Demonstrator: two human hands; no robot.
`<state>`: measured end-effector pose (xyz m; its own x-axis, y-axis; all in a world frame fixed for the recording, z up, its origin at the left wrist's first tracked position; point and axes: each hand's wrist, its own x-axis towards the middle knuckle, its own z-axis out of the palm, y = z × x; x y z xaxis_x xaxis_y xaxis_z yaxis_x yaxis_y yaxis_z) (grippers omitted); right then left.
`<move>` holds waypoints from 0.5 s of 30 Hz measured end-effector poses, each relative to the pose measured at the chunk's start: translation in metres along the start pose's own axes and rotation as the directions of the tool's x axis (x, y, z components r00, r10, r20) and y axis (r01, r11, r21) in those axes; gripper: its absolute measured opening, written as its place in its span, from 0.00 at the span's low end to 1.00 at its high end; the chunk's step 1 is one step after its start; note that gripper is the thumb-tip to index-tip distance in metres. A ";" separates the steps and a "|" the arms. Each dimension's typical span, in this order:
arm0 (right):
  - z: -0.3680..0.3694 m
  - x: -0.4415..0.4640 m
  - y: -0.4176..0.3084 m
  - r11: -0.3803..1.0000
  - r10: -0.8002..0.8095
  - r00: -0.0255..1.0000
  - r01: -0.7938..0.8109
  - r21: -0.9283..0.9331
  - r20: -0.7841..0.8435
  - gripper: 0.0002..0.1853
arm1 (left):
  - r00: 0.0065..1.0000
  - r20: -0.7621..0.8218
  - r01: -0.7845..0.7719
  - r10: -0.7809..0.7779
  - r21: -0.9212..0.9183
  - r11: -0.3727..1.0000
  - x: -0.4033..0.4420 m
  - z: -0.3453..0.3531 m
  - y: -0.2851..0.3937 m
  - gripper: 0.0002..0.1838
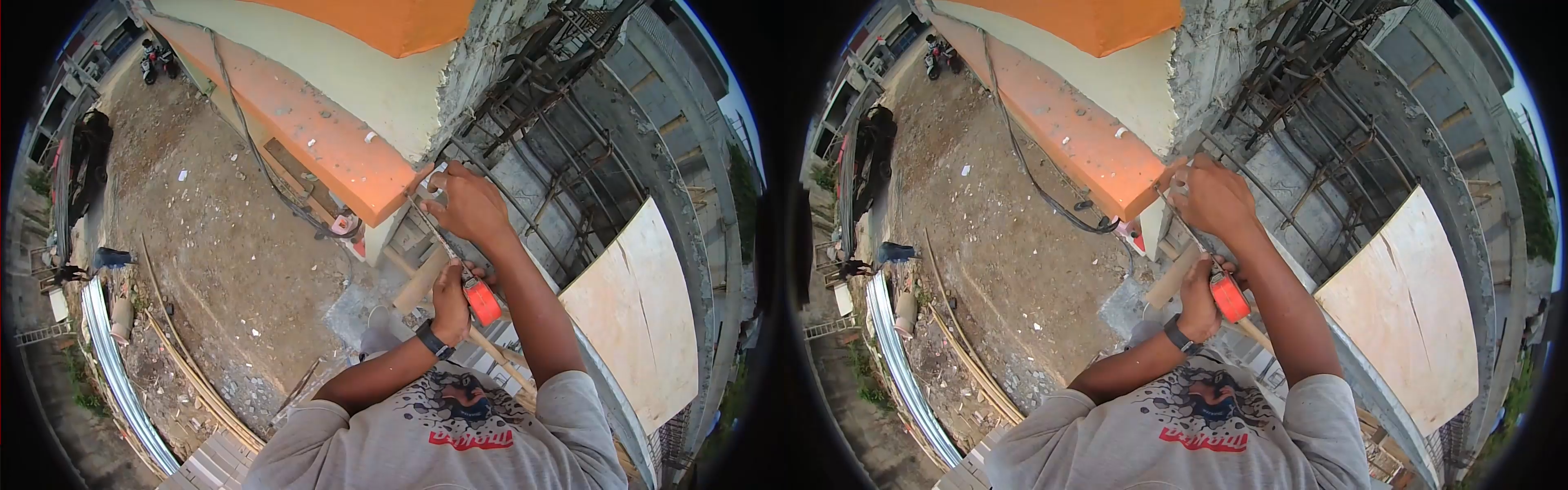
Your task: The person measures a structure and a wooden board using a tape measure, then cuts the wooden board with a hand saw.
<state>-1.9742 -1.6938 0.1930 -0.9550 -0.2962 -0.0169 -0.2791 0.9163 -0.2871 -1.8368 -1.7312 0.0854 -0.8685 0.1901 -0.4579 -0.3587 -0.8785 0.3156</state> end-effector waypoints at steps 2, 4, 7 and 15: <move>-0.001 0.000 -0.001 1.000 0.008 1.000 -0.008 0.006 -0.001 0.18 | 1.000 -0.006 -0.002 0.002 0.018 1.000 0.003 -0.003 -0.002 0.18; -0.001 0.000 -0.001 1.000 0.014 1.000 -0.014 0.010 -0.001 0.18 | 1.000 -0.005 0.007 -0.007 0.010 1.000 0.003 -0.003 -0.002 0.18; 0.000 0.000 0.000 1.000 -0.005 1.000 0.005 -0.002 -0.012 0.18 | 1.000 0.020 0.016 -0.016 0.001 1.000 0.003 -0.006 -0.002 0.16; -0.002 -0.001 0.001 0.995 -0.025 0.999 0.030 0.100 -0.047 0.17 | 0.997 0.065 0.050 -0.046 -0.072 0.996 -0.005 0.000 0.005 0.16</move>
<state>-1.9735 -1.6921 0.1948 -0.9513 -0.3062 0.0352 -0.2960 0.8756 -0.3819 -1.8345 -1.7370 0.0893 -0.8714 0.2582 -0.4171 -0.3765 -0.8971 0.2314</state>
